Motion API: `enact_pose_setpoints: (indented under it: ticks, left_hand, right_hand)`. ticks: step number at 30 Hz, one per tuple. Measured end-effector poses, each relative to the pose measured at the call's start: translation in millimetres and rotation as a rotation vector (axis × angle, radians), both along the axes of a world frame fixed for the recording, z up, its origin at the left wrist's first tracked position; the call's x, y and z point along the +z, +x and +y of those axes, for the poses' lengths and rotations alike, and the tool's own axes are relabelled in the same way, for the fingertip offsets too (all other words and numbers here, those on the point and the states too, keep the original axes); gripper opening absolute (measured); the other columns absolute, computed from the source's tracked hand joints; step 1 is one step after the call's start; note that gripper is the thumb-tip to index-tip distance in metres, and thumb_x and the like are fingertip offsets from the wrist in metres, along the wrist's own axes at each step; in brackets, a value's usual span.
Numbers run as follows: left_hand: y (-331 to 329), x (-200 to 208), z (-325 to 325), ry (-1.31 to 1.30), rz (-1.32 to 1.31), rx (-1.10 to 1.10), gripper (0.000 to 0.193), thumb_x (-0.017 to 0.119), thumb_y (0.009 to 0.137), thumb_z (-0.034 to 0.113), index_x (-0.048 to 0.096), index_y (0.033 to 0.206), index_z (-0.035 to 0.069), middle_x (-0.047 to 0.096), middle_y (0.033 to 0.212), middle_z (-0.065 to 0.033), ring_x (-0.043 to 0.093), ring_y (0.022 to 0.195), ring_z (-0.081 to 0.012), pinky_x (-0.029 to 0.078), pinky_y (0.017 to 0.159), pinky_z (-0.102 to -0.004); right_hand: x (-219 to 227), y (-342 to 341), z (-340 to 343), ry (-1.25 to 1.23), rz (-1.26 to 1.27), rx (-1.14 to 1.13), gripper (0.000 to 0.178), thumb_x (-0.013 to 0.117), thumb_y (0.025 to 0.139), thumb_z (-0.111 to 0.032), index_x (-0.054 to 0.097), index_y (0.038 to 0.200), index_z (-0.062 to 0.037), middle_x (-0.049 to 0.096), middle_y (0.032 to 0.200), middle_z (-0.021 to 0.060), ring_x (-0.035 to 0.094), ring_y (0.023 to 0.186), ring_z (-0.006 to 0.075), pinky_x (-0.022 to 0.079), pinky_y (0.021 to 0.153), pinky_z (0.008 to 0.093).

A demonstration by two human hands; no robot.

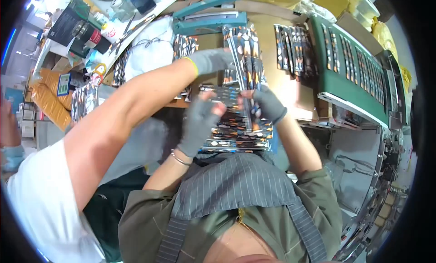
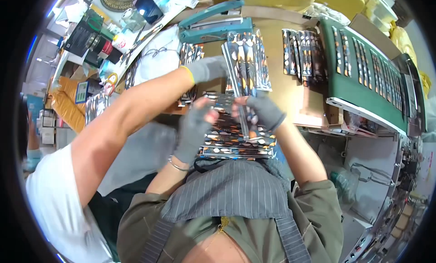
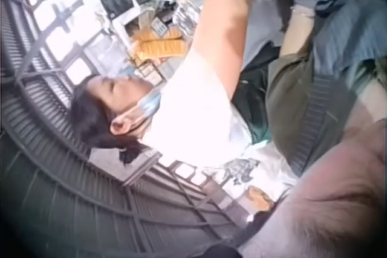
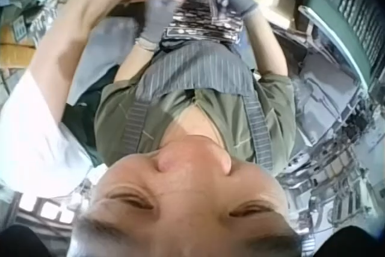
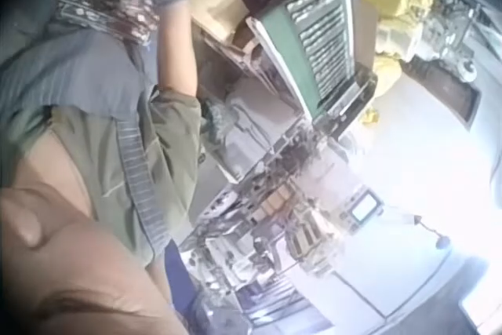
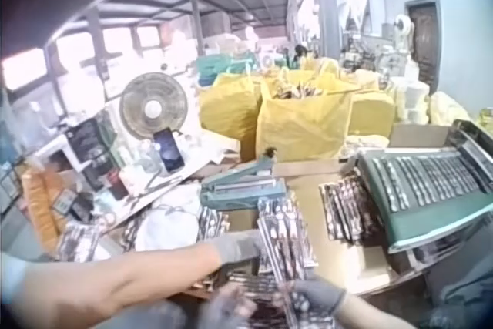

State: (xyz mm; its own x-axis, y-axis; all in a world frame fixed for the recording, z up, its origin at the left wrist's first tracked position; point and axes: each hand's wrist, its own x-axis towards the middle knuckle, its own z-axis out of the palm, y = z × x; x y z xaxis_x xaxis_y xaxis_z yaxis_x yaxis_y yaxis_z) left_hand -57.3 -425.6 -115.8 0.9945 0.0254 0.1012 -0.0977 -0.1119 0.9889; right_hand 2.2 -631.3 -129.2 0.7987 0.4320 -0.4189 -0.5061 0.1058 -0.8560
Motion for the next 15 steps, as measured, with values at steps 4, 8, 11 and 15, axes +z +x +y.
enact_pose_setpoints:
  ticks: [4, 8, 11, 15]
  left_hand:
    - [5.5, -6.1, -32.8, -0.361, 0.244, -0.364, 0.020, 0.054, 0.093, 0.019, 0.060, 0.101, 0.001, 0.061, 0.088, -0.0030, 0.055, 0.071, -0.0066, 0.046, 0.058, -0.0217]
    - [5.9, 5.5, -25.8, -0.197, 0.256, -0.122, 0.019, 0.056, 0.092, 0.019, 0.063, 0.093, 0.001, 0.059, 0.067, -0.0008, 0.052, 0.051, -0.0060, 0.044, 0.039, -0.0222]
    - [5.3, 0.8, -28.9, -0.224, 0.251, -0.067, 0.019, 0.057, 0.091, 0.019, 0.062, 0.093, 0.001, 0.059, 0.067, -0.0009, 0.053, 0.050, -0.0060, 0.045, 0.040, -0.0224]
    - [9.0, -11.3, -25.3, -0.218, 0.106, -0.067, 0.013, 0.059, 0.091, 0.017, 0.061, 0.089, 0.004, 0.049, 0.061, 0.0064, 0.040, 0.051, -0.0021, 0.030, 0.046, -0.0209]
  right_hand:
    - [0.8, -10.2, 25.5, 0.126, -0.101, -0.014, 0.031, 0.057, 0.089, -0.025, 0.061, 0.105, 0.0015, 0.066, 0.095, 0.0081, 0.061, 0.086, 0.0130, 0.048, 0.075, 0.0258]
    - [26.0, -12.8, 12.0, -0.162, -0.360, -0.173, 0.032, 0.062, 0.088, -0.027, 0.063, 0.102, 0.0015, 0.065, 0.090, 0.0037, 0.057, 0.081, 0.0097, 0.046, 0.072, 0.0253]
    - [26.7, -15.6, 5.4, -0.092, -0.322, -0.331, 0.031, 0.064, 0.086, -0.024, 0.064, 0.100, 0.0033, 0.065, 0.087, 0.0034, 0.057, 0.076, 0.0084, 0.045, 0.070, 0.0240]
    - [26.3, -14.7, 7.4, 0.051, -0.308, -0.391, 0.027, 0.065, 0.085, -0.021, 0.065, 0.099, 0.0025, 0.065, 0.084, 0.0029, 0.057, 0.073, 0.0078, 0.044, 0.066, 0.0224]
